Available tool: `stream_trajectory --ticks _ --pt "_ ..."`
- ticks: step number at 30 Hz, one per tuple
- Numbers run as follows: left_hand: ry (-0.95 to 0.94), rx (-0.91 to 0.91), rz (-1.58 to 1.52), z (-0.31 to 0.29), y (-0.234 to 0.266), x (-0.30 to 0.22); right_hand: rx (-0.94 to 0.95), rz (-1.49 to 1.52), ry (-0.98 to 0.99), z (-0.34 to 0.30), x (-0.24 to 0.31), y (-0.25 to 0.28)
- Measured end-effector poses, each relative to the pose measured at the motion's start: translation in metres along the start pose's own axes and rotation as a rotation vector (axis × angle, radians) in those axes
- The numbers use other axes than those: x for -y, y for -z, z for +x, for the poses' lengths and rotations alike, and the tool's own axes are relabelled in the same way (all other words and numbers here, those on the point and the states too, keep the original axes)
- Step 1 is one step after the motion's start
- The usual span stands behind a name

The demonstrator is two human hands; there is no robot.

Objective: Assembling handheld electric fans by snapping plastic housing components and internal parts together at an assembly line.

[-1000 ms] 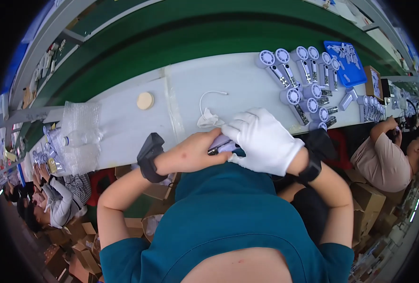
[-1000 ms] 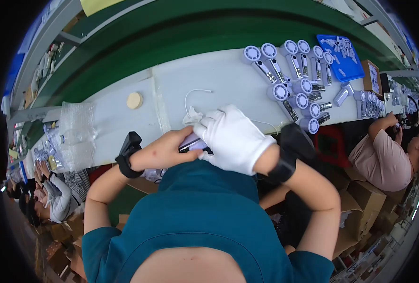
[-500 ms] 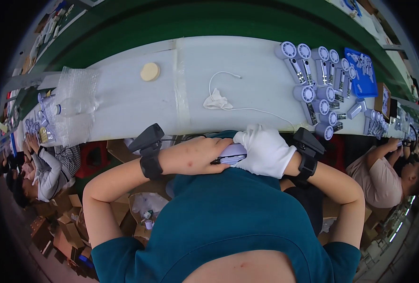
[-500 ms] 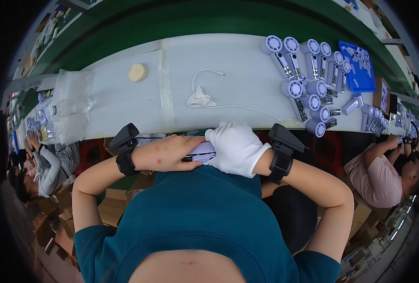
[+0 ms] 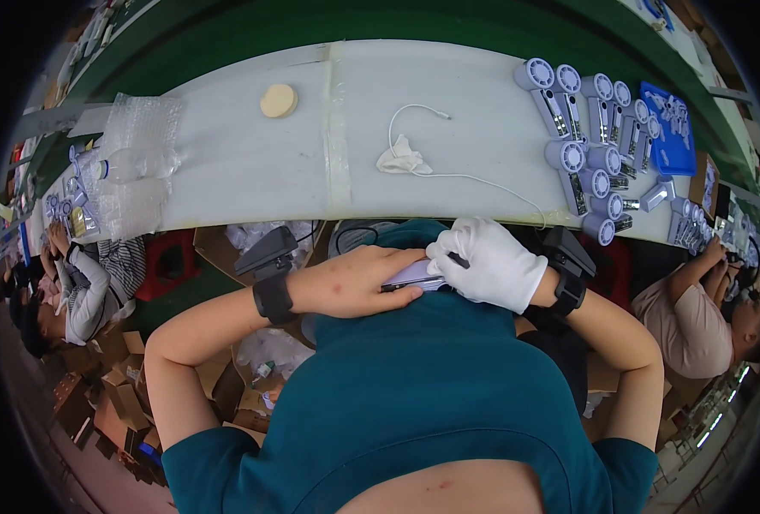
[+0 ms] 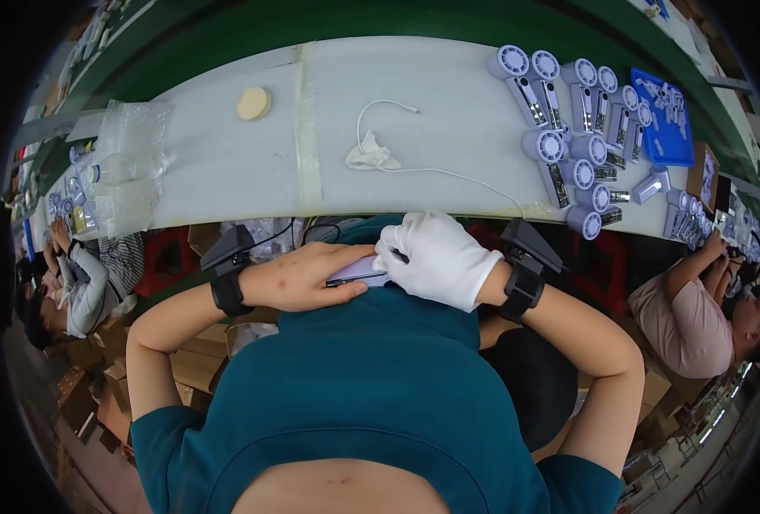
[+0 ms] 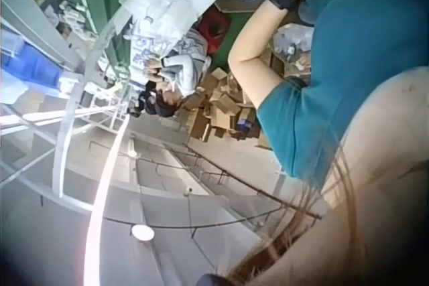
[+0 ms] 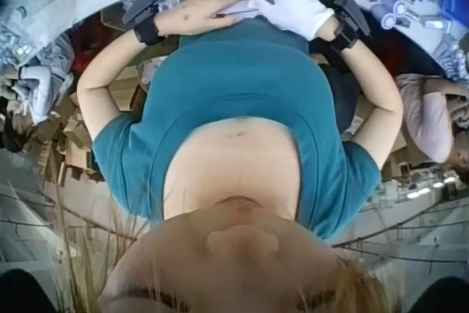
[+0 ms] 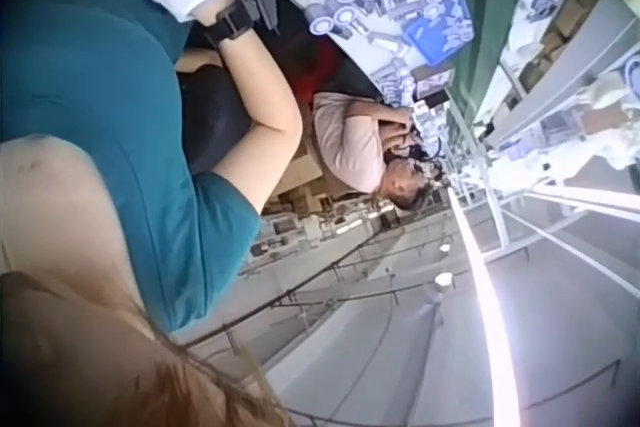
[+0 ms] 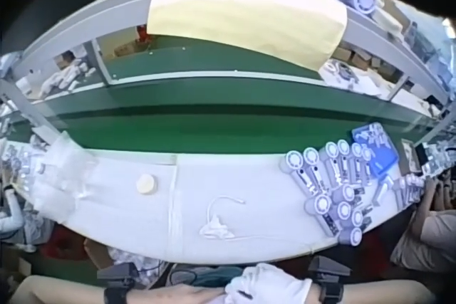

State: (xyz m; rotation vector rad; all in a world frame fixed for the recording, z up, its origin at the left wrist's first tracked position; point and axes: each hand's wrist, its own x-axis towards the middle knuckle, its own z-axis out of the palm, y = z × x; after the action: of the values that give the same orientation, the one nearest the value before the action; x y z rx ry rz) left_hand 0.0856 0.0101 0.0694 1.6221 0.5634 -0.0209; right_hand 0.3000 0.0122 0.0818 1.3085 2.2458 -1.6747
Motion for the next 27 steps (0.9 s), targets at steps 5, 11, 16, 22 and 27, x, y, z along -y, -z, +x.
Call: stream_trajectory --ticks 5,11,16,22,27 --pt "-0.059 -0.115 -0.235 0.013 -0.001 0.022 0.048 0.413 -0.297 -0.001 0.019 0.028" --pt "0.143 -0.295 -0.683 0.116 0.038 0.019 -1.153 0.721 -0.232 -0.023 -0.113 0.05" --pt "0.114 -0.737 -0.914 0.27 0.05 0.06 -1.427 0.22 -0.772 -0.107 -0.204 0.047" --pt "0.321 -0.982 -0.455 0.338 0.033 0.098 -0.959 -0.732 -0.728 -0.186 -0.273 0.049" --pt "0.596 -0.673 0.412 0.316 0.07 0.083 -0.574 -0.924 -0.523 -0.187 -0.317 0.056"
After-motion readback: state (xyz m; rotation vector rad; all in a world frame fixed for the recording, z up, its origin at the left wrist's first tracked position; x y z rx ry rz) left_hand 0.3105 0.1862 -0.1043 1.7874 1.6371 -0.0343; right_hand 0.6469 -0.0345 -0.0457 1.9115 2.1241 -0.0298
